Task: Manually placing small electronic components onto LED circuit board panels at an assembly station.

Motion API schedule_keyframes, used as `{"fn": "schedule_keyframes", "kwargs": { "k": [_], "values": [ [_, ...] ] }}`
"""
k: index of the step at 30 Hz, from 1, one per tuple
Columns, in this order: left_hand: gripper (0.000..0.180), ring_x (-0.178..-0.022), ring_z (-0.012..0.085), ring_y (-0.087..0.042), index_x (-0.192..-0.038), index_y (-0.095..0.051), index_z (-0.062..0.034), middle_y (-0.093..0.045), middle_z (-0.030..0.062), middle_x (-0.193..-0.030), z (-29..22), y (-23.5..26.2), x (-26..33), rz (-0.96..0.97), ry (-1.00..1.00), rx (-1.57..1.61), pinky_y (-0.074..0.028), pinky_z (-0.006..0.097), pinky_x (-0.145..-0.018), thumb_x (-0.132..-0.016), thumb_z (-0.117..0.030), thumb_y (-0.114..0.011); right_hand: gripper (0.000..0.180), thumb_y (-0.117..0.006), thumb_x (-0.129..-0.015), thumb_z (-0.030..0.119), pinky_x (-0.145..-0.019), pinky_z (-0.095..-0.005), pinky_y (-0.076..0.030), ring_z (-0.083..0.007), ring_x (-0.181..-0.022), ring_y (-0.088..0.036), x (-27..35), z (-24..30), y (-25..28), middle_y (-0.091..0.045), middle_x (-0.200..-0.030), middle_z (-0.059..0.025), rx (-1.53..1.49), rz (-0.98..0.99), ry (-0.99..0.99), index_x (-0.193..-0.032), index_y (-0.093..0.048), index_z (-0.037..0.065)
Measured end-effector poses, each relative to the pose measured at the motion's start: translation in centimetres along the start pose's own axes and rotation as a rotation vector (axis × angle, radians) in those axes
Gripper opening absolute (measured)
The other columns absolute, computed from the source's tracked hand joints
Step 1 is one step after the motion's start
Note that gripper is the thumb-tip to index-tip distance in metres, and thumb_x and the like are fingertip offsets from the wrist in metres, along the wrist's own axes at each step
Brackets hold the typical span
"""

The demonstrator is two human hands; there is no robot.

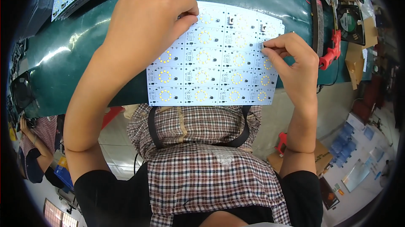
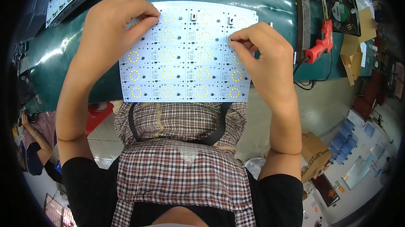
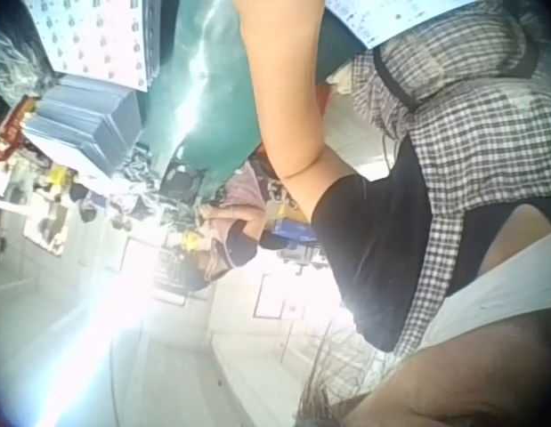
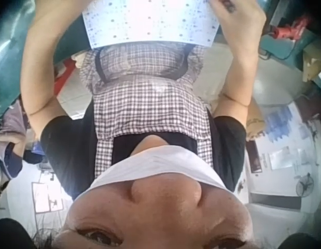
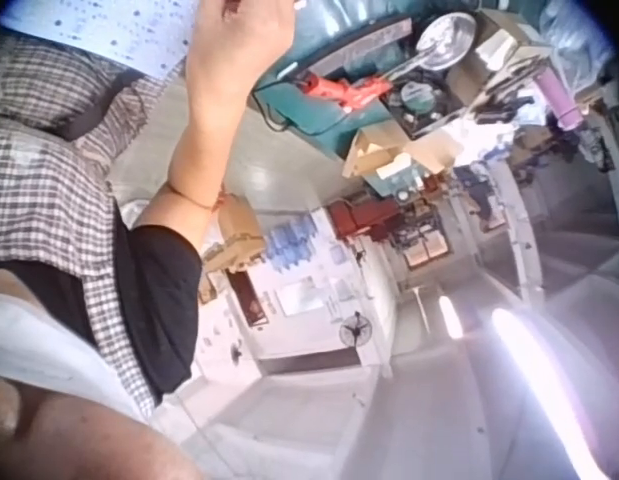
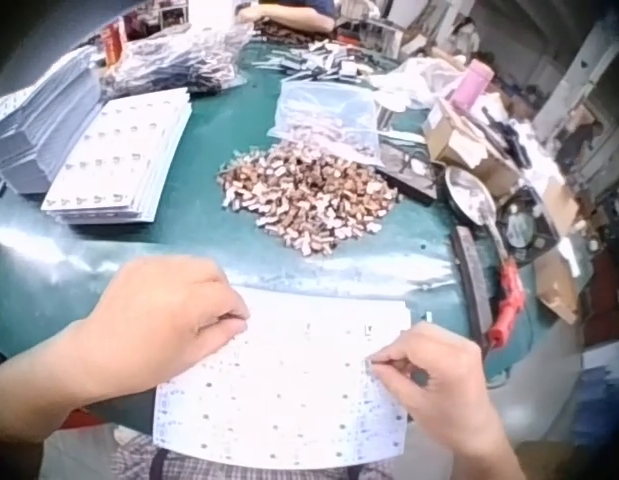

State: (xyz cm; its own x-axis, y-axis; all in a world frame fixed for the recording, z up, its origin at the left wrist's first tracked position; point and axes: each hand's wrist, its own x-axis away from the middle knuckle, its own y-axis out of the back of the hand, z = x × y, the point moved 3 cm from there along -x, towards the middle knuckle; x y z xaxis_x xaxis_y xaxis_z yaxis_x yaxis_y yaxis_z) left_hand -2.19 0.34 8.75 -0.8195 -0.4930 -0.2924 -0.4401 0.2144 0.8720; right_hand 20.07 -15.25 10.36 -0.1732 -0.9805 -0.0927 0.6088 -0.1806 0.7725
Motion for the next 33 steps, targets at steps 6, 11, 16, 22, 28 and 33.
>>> {"fn": "schedule_keyframes", "kwargs": {
  "k": [6, 11, 16, 22, 28, 33],
  "values": [
    [0.015, -0.082, 0.0233, -0.071, -0.104, -0.073, -0.0057, -0.072, 0.0089, -0.09, 0.5, 0.8, -3.5, 0.08, 0.034, 0.093, -0.056, 0.033, -0.074, -0.09, -0.013, -0.072, 0.02, -0.08, -0.077, -0.006, -0.065, -0.0273, -0.055, -0.0166, -0.072, -0.068, 0.5, -0.8, 0.0, -0.069, -0.084, -0.0086, -0.032, -0.027, -0.054, -0.095, -0.074, -0.001],
    [0.019, -0.078, 0.0209, -0.071, -0.106, -0.073, -0.0081, -0.073, 0.0047, -0.089, 2.6, -3.6, -6.0, -0.24, -0.069, -0.116, -0.057, 0.034, -0.07, -0.09, -0.018, -0.075, 0.019, -0.079, -0.078, -0.007, -0.066, -0.0278, -0.056, -0.0172, -0.073, -0.069, -0.1, -0.1, 0.2, -0.069, -0.085, -0.009, -0.006, 0.04, -0.02, -0.096, -0.074, -0.001],
    [0.008, -0.087, 0.0361, -0.068, -0.089, -0.068, -0.007, -0.069, 0.015, -0.086, 2.7, -3.9, -8.3, -0.042, -0.001, -0.109, -0.054, 0.048, -0.078, -0.084, -0.013, -0.07, 0.017, -0.076, -0.082, -0.007, -0.067, -0.0254, -0.053, -0.0131, -0.074, -0.065, -0.3, -0.3, 0.6, -0.07, -0.088, -0.0066, 0.029, 0.074, 0.013, -0.098, -0.074, -0.002],
    [0.005, -0.083, 0.0339, -0.069, -0.089, -0.068, -0.0033, -0.07, 0.0156, -0.084, 3.0, -2.6, -7.1, -0.074, 0.089, 0.07, -0.054, 0.044, -0.075, -0.084, -0.005, -0.068, 0.018, -0.077, -0.082, -0.005, -0.066, -0.0284, -0.056, -0.0178, -0.074, -0.069, -0.6, -0.3, 0.0, -0.068, -0.085, -0.009, 0.082, 0.097, 0.054, -0.098, -0.073, 0.0],
    [0.007, -0.073, 0.0089, -0.062, -0.099, -0.069, 0.0024, -0.069, 0.0047, -0.081, 1.0, 1.0, -5.6, -0.005, 0.389, 0.721, -0.05, 0.026, -0.066, -0.093, -0.001, -0.068, 0.018, -0.077, -0.08, -0.006, -0.066, -0.0276, -0.055, -0.0171, -0.073, -0.07, -0.4, -0.1, 0.2, -0.069, -0.084, -0.0076, 0.063, 0.047, 0.07, -0.095, -0.072, 0.0],
    [0.006, -0.073, 0.0041, -0.058, -0.1, -0.069, 0.0011, -0.068, 0.0007, -0.085, 0.9, 2.1, -3.5, 0.085, 0.516, 0.78, -0.048, 0.023, -0.065, -0.097, -0.004, -0.067, 0.02, -0.074, -0.079, -0.01, -0.068, -0.0253, -0.052, -0.013, -0.076, -0.068, -0.2, 0.0, 0.7, -0.07, -0.088, -0.0063, 0.098, 0.05, 0.039, -0.097, -0.072, -0.002]
  ]
}}
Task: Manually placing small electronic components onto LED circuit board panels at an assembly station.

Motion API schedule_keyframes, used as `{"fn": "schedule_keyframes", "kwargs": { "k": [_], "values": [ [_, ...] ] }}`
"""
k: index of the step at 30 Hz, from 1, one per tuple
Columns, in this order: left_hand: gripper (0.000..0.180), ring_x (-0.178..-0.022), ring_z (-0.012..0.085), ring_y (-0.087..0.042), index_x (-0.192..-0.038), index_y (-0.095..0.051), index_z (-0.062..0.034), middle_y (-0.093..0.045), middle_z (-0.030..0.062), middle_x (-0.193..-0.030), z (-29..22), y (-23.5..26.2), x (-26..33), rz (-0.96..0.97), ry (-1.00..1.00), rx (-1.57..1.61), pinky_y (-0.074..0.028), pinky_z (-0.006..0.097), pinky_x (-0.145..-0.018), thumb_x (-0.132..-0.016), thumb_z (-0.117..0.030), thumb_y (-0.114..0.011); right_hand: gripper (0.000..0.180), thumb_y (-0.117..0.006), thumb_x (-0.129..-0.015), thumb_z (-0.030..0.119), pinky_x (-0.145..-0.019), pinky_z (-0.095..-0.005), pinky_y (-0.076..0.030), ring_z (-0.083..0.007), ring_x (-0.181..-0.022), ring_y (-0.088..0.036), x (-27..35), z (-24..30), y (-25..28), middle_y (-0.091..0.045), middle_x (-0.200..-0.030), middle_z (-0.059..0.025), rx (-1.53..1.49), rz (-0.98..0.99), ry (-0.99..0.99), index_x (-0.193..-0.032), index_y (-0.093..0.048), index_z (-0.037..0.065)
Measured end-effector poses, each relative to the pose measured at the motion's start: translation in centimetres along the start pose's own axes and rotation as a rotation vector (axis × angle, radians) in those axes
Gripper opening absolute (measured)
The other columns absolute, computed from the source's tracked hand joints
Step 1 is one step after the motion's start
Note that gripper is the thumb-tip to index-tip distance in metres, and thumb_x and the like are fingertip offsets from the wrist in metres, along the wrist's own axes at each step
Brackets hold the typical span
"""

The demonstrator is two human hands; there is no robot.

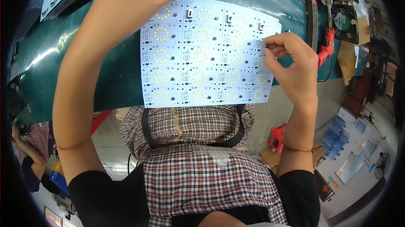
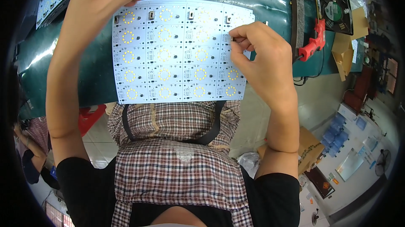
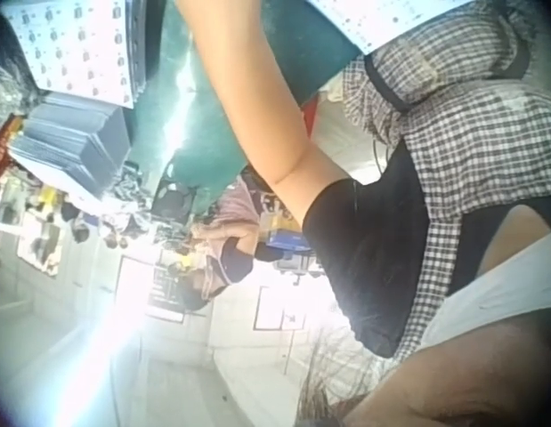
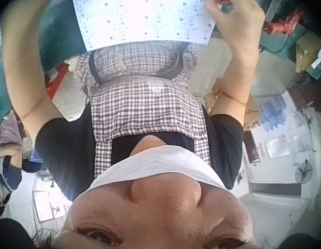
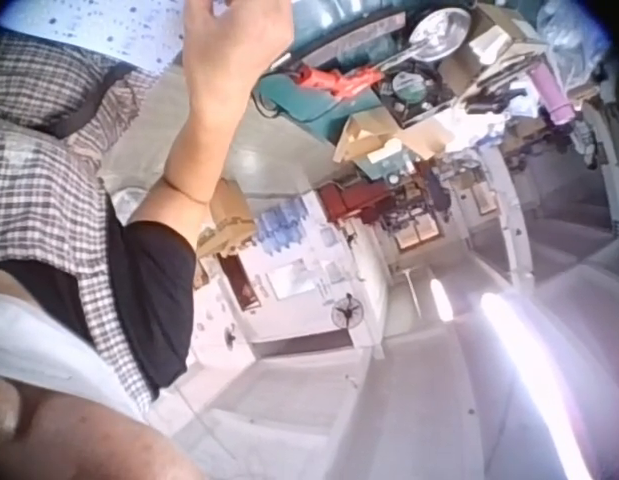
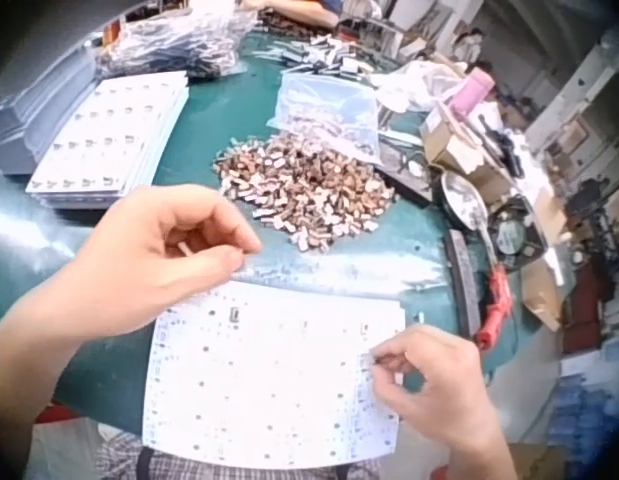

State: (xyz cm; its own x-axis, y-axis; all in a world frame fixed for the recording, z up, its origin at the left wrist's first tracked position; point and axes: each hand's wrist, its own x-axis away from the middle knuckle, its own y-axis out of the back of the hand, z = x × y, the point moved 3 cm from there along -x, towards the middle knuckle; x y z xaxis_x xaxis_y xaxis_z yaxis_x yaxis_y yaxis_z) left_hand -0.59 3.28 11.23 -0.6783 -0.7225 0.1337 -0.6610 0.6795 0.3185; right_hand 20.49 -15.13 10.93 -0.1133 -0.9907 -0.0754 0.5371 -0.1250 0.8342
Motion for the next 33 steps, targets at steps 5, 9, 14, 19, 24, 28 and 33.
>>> {"fn": "schedule_keyframes", "kwargs": {
  "k": [5, 9, 14, 19, 24, 28, 33],
  "values": [
    [0.01, -0.073, 0.0127, -0.064, -0.102, -0.071, 0.0001, -0.07, 0.0068, -0.085, 1.3, 0.5, 2.7, 0.028, 0.168, 0.325, -0.051, 0.029, -0.066, -0.095, -0.006, -0.069, 0.019, -0.075, -0.079, -0.007, -0.066, -0.0286, -0.055, -0.0176, -0.072, -0.069, -0.4, 0.3, -0.1, -0.07, -0.086, -0.0087, 0.029, 0.006, 0.037, -0.096, -0.072, 0.0],
    [0.023, -0.084, 0.008, -0.067, -0.116, -0.072, -0.0058, -0.074, 0.0042, -0.099, 3.5, 2.2, 4.5, 0.021, 0.016, 0.114, -0.055, 0.023, -0.077, -0.098, -0.02, -0.069, 0.021, -0.073, -0.081, -0.01, -0.068, -0.0249, -0.051, -0.0117, -0.075, -0.066, -0.3, 0.0, -0.3, -0.07, -0.089, -0.0062, -0.017, 0.041, -0.048, -0.1, -0.073, -0.003],
    [0.026, -0.084, 0.0067, -0.067, -0.12, -0.071, -0.0042, -0.074, 0.005, -0.098, 2.6, 1.8, 6.1, 0.05, -0.034, 0.191, -0.055, 0.022, -0.076, -0.099, -0.02, -0.068, 0.018, -0.073, -0.082, -0.01, -0.068, -0.0245, -0.051, -0.0113, -0.075, -0.065, -0.2, 0.0, -0.3, -0.07, -0.089, -0.0066, -0.04, 0.053, -0.075, -0.1, -0.073, -0.004],
    [0.026, -0.082, 0.007, -0.067, -0.12, -0.07, -0.0029, -0.074, 0.0061, -0.096, 4.4, 1.4, 6.7, 0.094, 0.071, 0.311, -0.056, 0.022, -0.076, -0.098, -0.018, -0.07, 0.018, -0.074, -0.083, -0.009, -0.068, -0.0249, -0.051, -0.0111, -0.075, -0.064, -0.5, 0.2, -0.3, -0.071, -0.091, -0.0068, 0.006, 0.077, -0.035, -0.1, -0.073, -0.004],
    [0.023, -0.08, 0.0079, -0.068, -0.117, -0.07, -0.0009, -0.074, 0.0073, -0.095, 4.3, 0.6, 6.8, 0.11, 0.067, 0.383, -0.056, 0.021, -0.073, -0.098, -0.014, -0.07, 0.019, -0.077, -0.081, -0.007, -0.064, -0.0285, -0.053, -0.0153, -0.072, -0.067, -0.8, 0.1, 0.3, -0.07, -0.084, -0.0085, 0.054, 0.01, -0.072, -0.099, -0.074, -0.002],
    [0.02, -0.081, 0.0087, -0.068, -0.114, -0.069, 0.0049, -0.072, 0.0067, -0.092, 3.6, 0.2, 7.4, 0.133, 0.138, 0.464, -0.055, 0.022, -0.072, -0.097, -0.006, -0.07, 0.016, -0.079, -0.078, -0.005, -0.063, -0.0321, -0.054, -0.0233, -0.07, -0.068, -0.5, 0.2, 1.1, -0.07, -0.082, -0.0113, 0.181, 0.055, 0.096, -0.093, -0.074, -0.001],
    [0.018, -0.08, 0.0118, -0.071, -0.112, -0.068, 0.0047, -0.074, 0.011, -0.092, 4.5, -0.3, 8.4, 0.133, 0.29, 0.529, -0.059, 0.024, -0.071, -0.095, -0.002, -0.071, 0.017, -0.079, -0.078, 0.003, -0.061, -0.0379, -0.055, -0.0277, -0.071, -0.067, 0.5, 0.8, -0.8, -0.065, -0.082, -0.0102, 0.445, 0.072, 0.286, -0.093, -0.071, 0.002]
  ]
}}
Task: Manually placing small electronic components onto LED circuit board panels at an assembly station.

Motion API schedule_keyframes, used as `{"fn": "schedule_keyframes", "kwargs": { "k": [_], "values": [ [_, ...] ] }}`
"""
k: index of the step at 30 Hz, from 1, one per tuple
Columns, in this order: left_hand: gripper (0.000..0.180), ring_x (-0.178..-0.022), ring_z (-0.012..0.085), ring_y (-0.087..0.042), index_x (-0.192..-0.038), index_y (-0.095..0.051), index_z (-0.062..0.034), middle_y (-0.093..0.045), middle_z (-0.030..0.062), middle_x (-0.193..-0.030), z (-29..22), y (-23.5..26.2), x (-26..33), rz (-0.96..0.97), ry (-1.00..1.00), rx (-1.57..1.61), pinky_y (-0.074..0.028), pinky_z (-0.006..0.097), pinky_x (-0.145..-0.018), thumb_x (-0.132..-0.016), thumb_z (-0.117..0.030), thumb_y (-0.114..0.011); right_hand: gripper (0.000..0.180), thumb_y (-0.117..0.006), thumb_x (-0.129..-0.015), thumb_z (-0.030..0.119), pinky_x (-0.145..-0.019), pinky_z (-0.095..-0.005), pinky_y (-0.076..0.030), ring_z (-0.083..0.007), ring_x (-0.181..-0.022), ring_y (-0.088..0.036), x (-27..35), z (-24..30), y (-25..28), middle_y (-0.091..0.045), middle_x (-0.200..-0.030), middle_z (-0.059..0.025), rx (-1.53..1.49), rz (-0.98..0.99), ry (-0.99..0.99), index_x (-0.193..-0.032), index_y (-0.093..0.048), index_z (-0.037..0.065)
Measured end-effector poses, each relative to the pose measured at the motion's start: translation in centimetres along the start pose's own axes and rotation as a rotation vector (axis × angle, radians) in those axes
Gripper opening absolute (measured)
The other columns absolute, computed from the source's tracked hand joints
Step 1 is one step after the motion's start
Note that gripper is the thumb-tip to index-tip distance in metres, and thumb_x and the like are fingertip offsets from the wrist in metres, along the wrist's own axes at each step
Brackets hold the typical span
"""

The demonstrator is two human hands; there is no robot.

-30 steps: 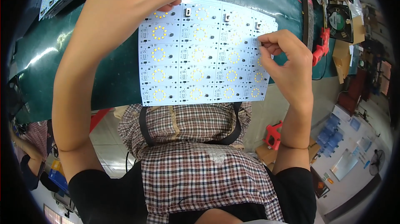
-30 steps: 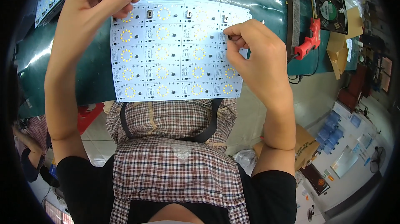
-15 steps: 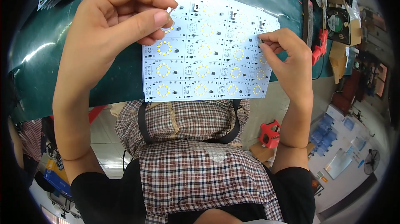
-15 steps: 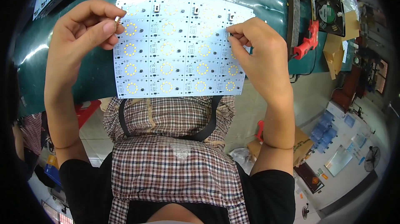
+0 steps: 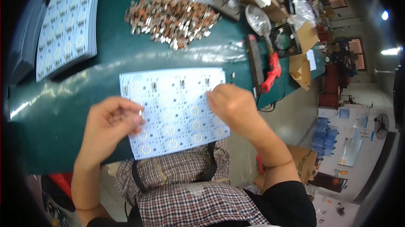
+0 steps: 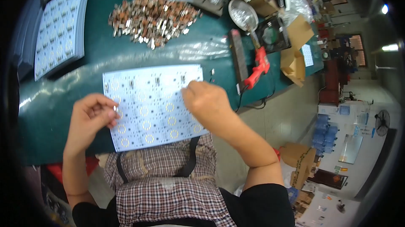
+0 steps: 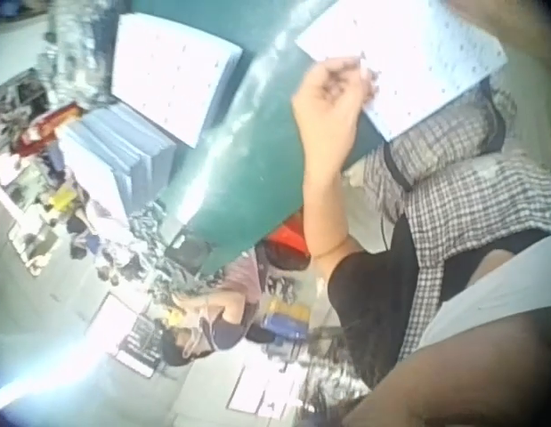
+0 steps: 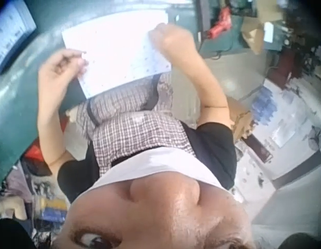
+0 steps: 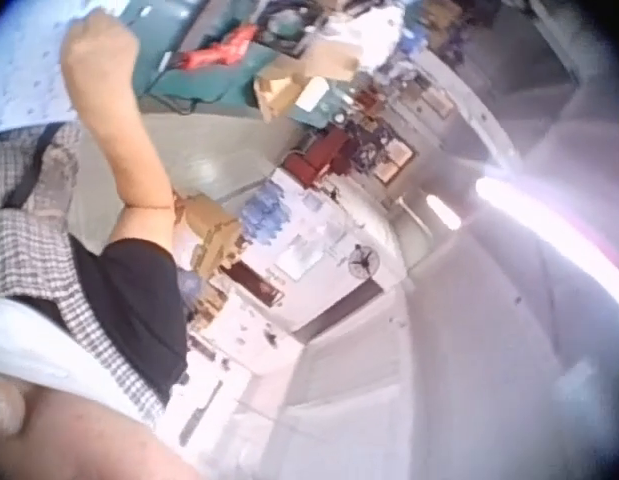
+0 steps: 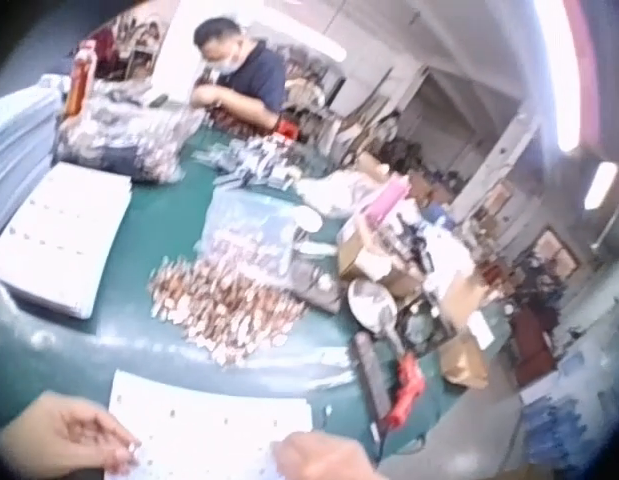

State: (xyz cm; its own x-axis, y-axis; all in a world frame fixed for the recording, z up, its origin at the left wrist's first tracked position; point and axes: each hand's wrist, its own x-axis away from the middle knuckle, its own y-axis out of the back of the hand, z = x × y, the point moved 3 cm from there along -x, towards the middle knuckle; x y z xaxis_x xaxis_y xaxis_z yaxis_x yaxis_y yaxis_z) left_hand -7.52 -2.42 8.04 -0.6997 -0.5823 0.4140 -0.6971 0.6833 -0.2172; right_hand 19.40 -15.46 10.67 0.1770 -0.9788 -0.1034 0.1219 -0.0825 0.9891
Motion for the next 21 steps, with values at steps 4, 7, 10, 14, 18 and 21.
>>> {"fn": "schedule_keyframes", "kwargs": {
  "k": [4, 7, 10, 14, 18, 21],
  "values": [
    [0.018, -0.081, 0.0137, -0.073, -0.113, -0.068, 0.005, -0.075, 0.0125, -0.093, 0.6, -0.7, 0.0, 0.049, 0.015, 0.021, -0.06, 0.026, -0.071, -0.096, -0.002, -0.07, 0.02, -0.072, -0.076, 0.006, -0.059, -0.0343, -0.055, -0.0236, -0.072, -0.066, 0.8, 0.2, -0.2, -0.062, -0.082, -0.0081, 0.064, -0.107, 0.064, -0.095, -0.071, 0.001],
    [0.018, -0.079, 0.0141, -0.073, -0.112, -0.068, 0.0052, -0.075, 0.0128, -0.092, 1.4, -1.1, -0.3, 0.062, 0.023, 0.052, -0.06, 0.026, -0.071, -0.096, -0.002, -0.07, 0.023, -0.068, -0.074, 0.007, -0.059, -0.0327, -0.054, -0.0215, -0.073, -0.065, 1.0, 0.2, -0.3, -0.059, -0.082, -0.0069, 0.075, -0.168, 0.124, -0.095, -0.07, 0.0],
    [0.018, -0.078, 0.0146, -0.073, -0.111, -0.069, 0.0051, -0.075, 0.0135, -0.093, 1.6, -1.3, -0.4, 0.052, 0.032, 0.048, -0.061, 0.026, -0.07, -0.095, -0.002, -0.071, 0.019, -0.071, -0.076, 0.006, -0.059, -0.0326, -0.055, -0.0218, -0.072, -0.067, 1.1, 0.0, -0.4, -0.062, -0.083, -0.0071, 0.073, -0.193, 0.129, -0.095, -0.071, 0.001],
    [0.02, -0.083, 0.0161, -0.074, -0.114, -0.068, 0.0052, -0.075, 0.0152, -0.096, 1.1, -1.1, -0.2, 0.033, 0.007, 0.051, -0.061, 0.028, -0.073, -0.096, -0.003, -0.071, 0.011, -0.076, -0.08, 0.006, -0.06, -0.0339, -0.056, -0.0221, -0.07, -0.068, 1.0, -0.3, -0.8, -0.066, -0.082, -0.0074, -0.001, -0.17, 0.039, -0.09, -0.072, 0.004],
    [0.023, -0.088, 0.0181, -0.075, -0.116, -0.067, 0.0062, -0.075, 0.017, -0.1, 1.0, -0.9, 0.2, -0.01, -0.007, 0.078, -0.062, 0.029, -0.075, -0.096, -0.004, -0.071, 0.008, -0.077, -0.081, 0.004, -0.06, -0.0349, -0.054, -0.0237, -0.069, -0.068, 0.2, -1.1, -0.9, -0.066, -0.081, -0.0079, -0.163, -0.15, -0.039, -0.086, -0.072, 0.005],
    [0.023, -0.084, 0.0172, -0.074, -0.116, -0.067, 0.0057, -0.075, 0.0175, -0.099, 0.4, -1.4, 0.0, -0.017, -0.075, 0.117, -0.061, 0.029, -0.074, -0.095, -0.003, -0.072, 0.01, -0.078, -0.079, -0.002, -0.064, -0.0336, -0.054, -0.0243, -0.071, -0.067, 0.4, -2.0, -0.7, -0.068, -0.082, -0.0095, -0.358, -0.177, -0.171, -0.086, -0.072, 0.003]
  ]
}}
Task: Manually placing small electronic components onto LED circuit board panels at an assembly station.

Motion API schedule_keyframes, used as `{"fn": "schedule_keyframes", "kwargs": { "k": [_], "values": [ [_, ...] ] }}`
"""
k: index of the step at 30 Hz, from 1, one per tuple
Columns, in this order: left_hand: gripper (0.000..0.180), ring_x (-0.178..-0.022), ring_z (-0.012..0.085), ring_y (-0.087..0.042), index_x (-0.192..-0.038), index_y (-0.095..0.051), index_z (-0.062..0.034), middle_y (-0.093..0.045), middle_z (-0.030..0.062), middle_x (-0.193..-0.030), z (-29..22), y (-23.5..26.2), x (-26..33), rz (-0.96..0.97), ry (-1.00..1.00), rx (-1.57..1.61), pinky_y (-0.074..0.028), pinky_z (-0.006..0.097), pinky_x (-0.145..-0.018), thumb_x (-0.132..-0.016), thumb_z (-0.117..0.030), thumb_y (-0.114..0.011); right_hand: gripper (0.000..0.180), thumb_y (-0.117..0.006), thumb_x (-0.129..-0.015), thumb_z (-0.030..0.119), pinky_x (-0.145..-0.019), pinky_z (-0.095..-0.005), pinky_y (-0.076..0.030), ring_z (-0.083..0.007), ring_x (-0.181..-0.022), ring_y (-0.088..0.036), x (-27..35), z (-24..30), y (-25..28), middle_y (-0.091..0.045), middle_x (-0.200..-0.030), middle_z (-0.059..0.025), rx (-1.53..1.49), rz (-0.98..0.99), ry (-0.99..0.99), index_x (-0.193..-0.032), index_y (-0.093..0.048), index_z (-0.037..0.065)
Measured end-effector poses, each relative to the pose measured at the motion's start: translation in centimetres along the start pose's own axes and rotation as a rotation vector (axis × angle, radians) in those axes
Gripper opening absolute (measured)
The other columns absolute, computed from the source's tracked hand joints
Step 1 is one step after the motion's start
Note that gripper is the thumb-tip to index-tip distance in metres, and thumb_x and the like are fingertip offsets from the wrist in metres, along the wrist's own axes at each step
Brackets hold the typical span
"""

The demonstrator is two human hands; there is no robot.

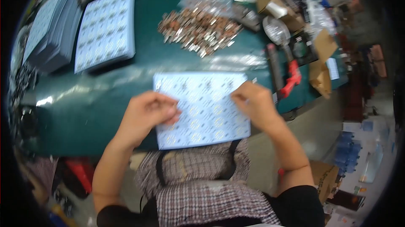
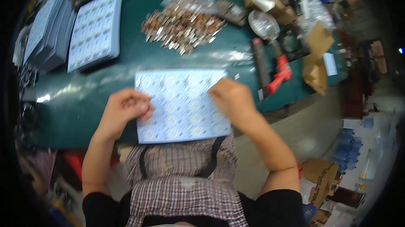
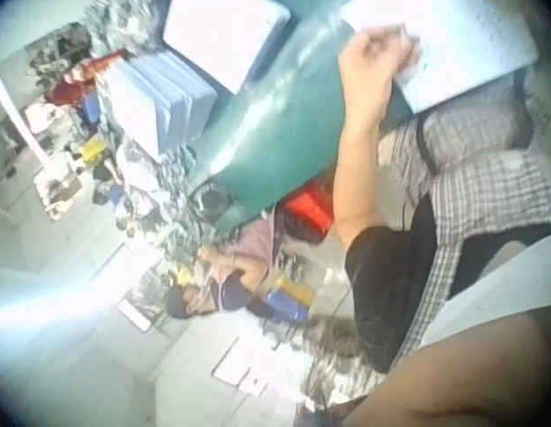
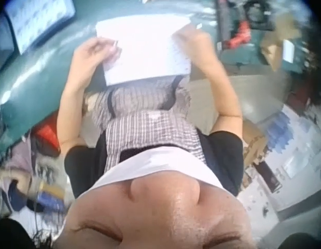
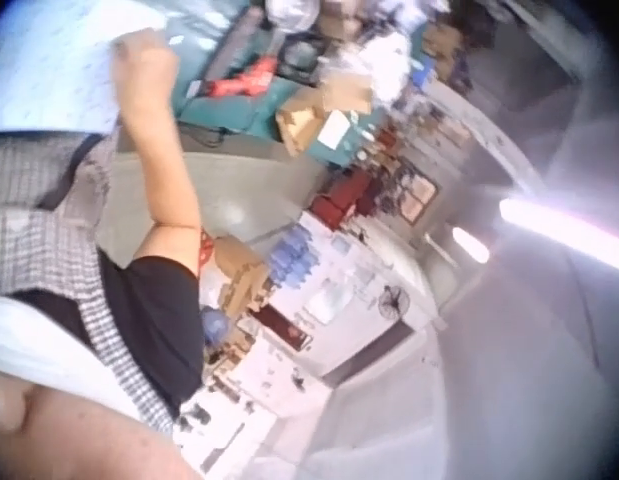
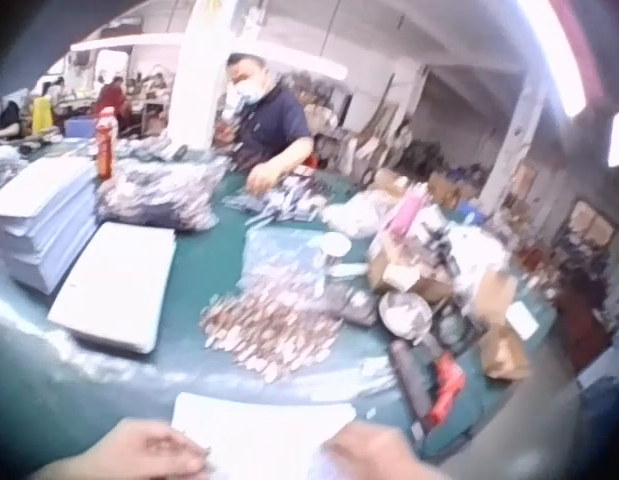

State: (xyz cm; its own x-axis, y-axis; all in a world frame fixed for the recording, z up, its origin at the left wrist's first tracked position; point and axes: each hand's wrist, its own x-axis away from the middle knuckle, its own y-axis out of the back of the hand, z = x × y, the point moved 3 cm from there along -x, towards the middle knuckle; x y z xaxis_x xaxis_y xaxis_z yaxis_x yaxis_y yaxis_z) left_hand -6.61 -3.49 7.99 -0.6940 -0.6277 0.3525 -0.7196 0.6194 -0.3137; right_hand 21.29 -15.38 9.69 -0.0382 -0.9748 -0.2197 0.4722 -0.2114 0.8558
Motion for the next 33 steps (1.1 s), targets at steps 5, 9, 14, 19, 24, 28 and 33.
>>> {"fn": "schedule_keyframes", "kwargs": {
  "k": [5, 9, 14, 19, 24, 28, 33],
  "values": [
    [0.026, -0.087, 0.017, -0.075, -0.119, -0.067, 0.005, -0.076, 0.0173, -0.103, -0.8, -0.5, -0.9, 0.016, 0.051, -0.002, -0.061, 0.027, -0.075, -0.096, -0.005, -0.072, 0.013, -0.077, -0.079, -0.007, -0.067, -0.0304, -0.053, -0.0209, -0.075, -0.067, -0.5, 0.2, 1.4, -0.069, -0.086, -0.0105, -0.09, 0.073, -0.115, -0.09, -0.074, -0.002],
    [0.024, -0.087, 0.0171, -0.075, -0.118, -0.068, 0.0046, -0.076, 0.0166, -0.103, -0.5, -0.4, -0.5, -0.007, 0.038, -0.004, -0.062, 0.027, -0.075, -0.096, -0.004, -0.071, 0.015, -0.077, -0.079, -0.007, -0.068, -0.0302, -0.054, -0.0206, -0.075, -0.068, -0.7, 0.4, 1.0, -0.069, -0.086, -0.0107, -0.001, 0.12, -0.077, -0.093, -0.073, -0.003],
    [0.023, -0.091, 0.0161, -0.075, -0.117, -0.069, 0.0042, -0.076, 0.0127, -0.102, -0.2, -0.3, -0.3, 0.004, -0.049, -0.066, -0.061, 0.026, -0.077, -0.096, -0.005, -0.072, 0.017, -0.077, -0.079, -0.007, -0.069, -0.0293, -0.055, -0.0182, -0.076, -0.068, -0.9, 0.1, 1.1, -0.07, -0.087, -0.0098, -0.122, 0.16, -0.134, -0.095, -0.072, -0.004],
    [0.017, -0.087, 0.0168, -0.075, -0.112, -0.069, 0.0029, -0.076, 0.0151, -0.1, -0.3, -0.4, -0.3, -0.018, -0.039, -0.099, -0.061, 0.027, -0.074, -0.095, -0.001, -0.071, 0.012, -0.076, -0.084, -0.003, -0.071, -0.0281, -0.056, -0.0158, -0.077, -0.069, -3.4, -1.4, 1.8, -0.071, -0.087, -0.0088, -0.17, 0.125, -0.166, -0.095, -0.072, -0.004],
    [0.016, -0.092, 0.0168, -0.075, -0.108, -0.07, 0.0043, -0.075, 0.0123, -0.102, -0.5, 0.3, -0.2, -0.035, -0.027, -0.105, -0.06, 0.026, -0.075, -0.095, -0.004, -0.072, 0.015, -0.078, -0.087, 0.008, -0.074, -0.03, -0.056, -0.0165, -0.077, -0.07, -8.7, -3.1, -0.9, -0.076, -0.089, -0.0103, -0.141, 0.037, -0.175, -0.096, -0.074, -0.003],
    [0.017, -0.092, 0.0162, -0.075, -0.108, -0.072, 0.0054, -0.075, 0.0123, -0.103, -0.8, 1.0, 0.2, -0.134, -0.11, -0.262, -0.06, 0.026, -0.078, -0.093, -0.003, -0.074, 0.016, -0.078, -0.083, 0.018, -0.072, -0.0379, -0.057, -0.0281, -0.076, -0.073, -11.0, -3.5, -3.3, -0.075, -0.081, -0.0125, -0.074, 0.021, -0.207, -0.088, -0.077, 0.003],
    [0.016, -0.089, 0.0151, -0.075, -0.104, -0.074, 0.0048, -0.076, 0.0095, -0.102, -1.8, 1.8, 0.7, -0.28, -0.219, -0.565, -0.061, 0.026, -0.079, -0.09, 0.0, -0.076, 0.013, -0.074, -0.079, 0.018, -0.072, -0.0428, -0.056, -0.0323, -0.078, -0.072, -11.3, -3.3, -3.7, -0.074, -0.082, -0.0136, 0.052, -0.013, -0.204, -0.083, -0.075, 0.006]
  ]
}}
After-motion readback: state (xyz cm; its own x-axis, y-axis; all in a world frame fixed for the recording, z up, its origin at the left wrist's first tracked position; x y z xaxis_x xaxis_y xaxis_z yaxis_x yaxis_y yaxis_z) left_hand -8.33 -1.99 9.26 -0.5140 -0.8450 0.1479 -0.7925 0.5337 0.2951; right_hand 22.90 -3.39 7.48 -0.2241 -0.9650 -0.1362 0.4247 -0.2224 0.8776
